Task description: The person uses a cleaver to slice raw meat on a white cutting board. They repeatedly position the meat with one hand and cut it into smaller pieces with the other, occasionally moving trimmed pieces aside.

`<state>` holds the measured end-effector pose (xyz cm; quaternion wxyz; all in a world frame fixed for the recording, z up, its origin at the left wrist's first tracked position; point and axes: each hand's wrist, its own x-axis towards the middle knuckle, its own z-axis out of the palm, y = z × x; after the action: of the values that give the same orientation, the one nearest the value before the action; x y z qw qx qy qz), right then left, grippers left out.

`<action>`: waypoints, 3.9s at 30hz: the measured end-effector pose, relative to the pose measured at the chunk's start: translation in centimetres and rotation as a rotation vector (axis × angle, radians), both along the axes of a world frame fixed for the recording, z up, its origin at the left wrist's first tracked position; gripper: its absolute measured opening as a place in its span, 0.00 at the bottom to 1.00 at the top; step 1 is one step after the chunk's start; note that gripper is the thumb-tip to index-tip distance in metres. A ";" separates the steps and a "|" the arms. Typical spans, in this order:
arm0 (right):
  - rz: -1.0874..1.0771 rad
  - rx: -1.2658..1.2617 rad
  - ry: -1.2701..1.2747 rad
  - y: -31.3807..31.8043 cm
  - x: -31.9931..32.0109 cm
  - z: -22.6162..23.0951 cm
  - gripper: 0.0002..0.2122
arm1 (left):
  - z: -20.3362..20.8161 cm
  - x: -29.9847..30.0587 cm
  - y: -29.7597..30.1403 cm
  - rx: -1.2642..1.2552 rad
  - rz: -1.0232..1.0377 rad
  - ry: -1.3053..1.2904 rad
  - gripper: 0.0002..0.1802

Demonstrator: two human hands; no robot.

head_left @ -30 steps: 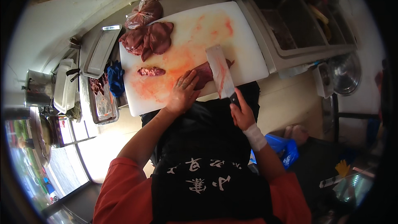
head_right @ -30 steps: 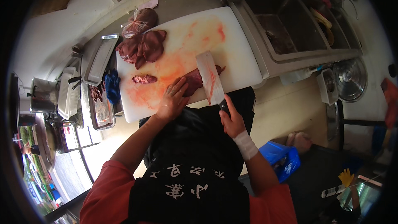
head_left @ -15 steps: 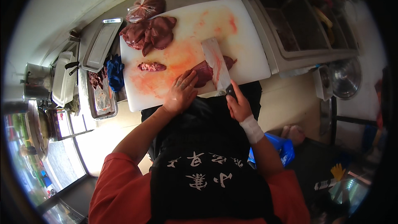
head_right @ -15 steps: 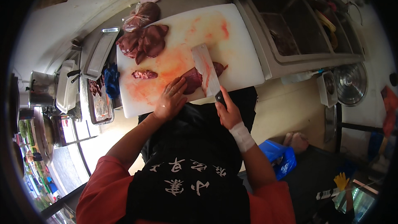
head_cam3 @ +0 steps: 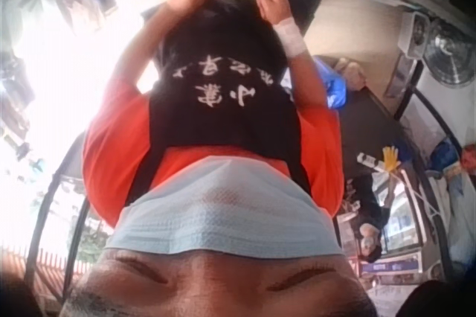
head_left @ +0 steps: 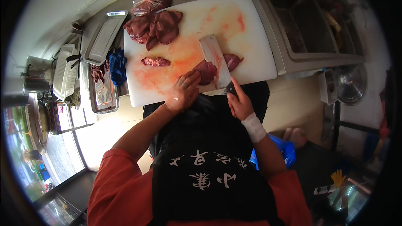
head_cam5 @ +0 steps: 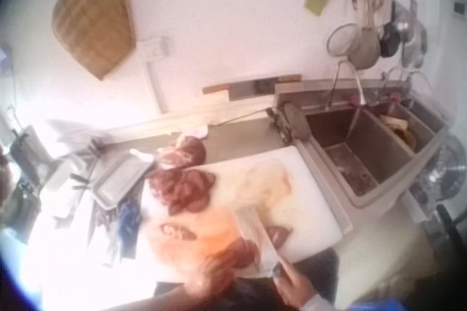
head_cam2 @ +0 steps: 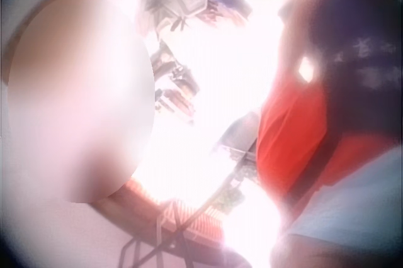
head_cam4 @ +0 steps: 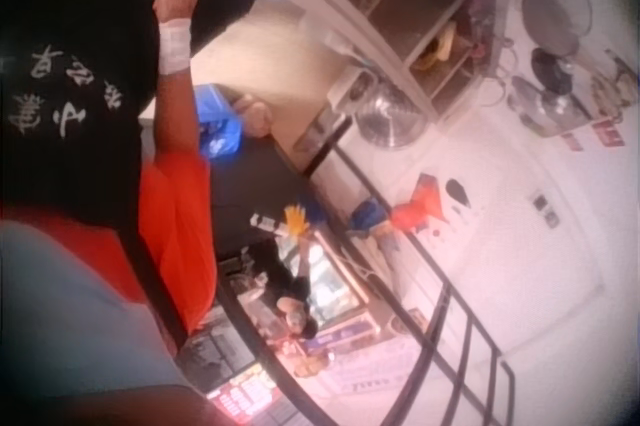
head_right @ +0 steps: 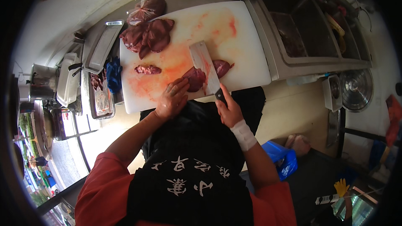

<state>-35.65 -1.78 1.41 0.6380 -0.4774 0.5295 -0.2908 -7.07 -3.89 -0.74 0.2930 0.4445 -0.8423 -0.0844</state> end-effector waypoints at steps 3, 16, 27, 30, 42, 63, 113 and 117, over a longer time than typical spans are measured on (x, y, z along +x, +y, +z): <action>-0.008 0.100 0.006 3.2 -1.5 0.8 0.33 | 0.0 0.1 0.1 -0.003 0.006 0.003 0.26; 0.051 0.060 0.006 2.9 -1.0 0.4 0.33 | 0.2 -0.1 0.6 0.004 0.015 0.000 0.27; 0.059 0.052 -0.010 1.2 0.7 -0.2 0.33 | 0.0 0.0 1.0 0.015 0.018 0.024 0.28; 0.078 0.044 0.024 2.5 0.2 0.1 0.33 | 0.1 0.2 0.9 -0.011 0.005 0.017 0.28; 0.110 0.056 0.005 2.8 1.3 -0.3 0.33 | -0.3 0.2 1.0 0.006 0.024 -0.005 0.30; 0.235 -0.011 -0.151 3.3 7.9 -0.2 0.35 | -0.6 5.3 -4.7 -0.173 0.782 -0.150 0.09; 0.052 -0.052 0.035 3.6 -0.4 -0.4 0.33 | -0.2 0.6 2.1 0.055 0.047 0.074 0.26; 0.060 0.009 -0.020 1.7 0.6 -0.4 0.32 | -0.3 0.8 2.3 0.064 0.047 0.078 0.26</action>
<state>-35.06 -0.07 0.99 0.6540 -0.4872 0.5098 -0.2738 -6.31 -1.64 -1.01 0.3129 0.4698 -0.8164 -0.1218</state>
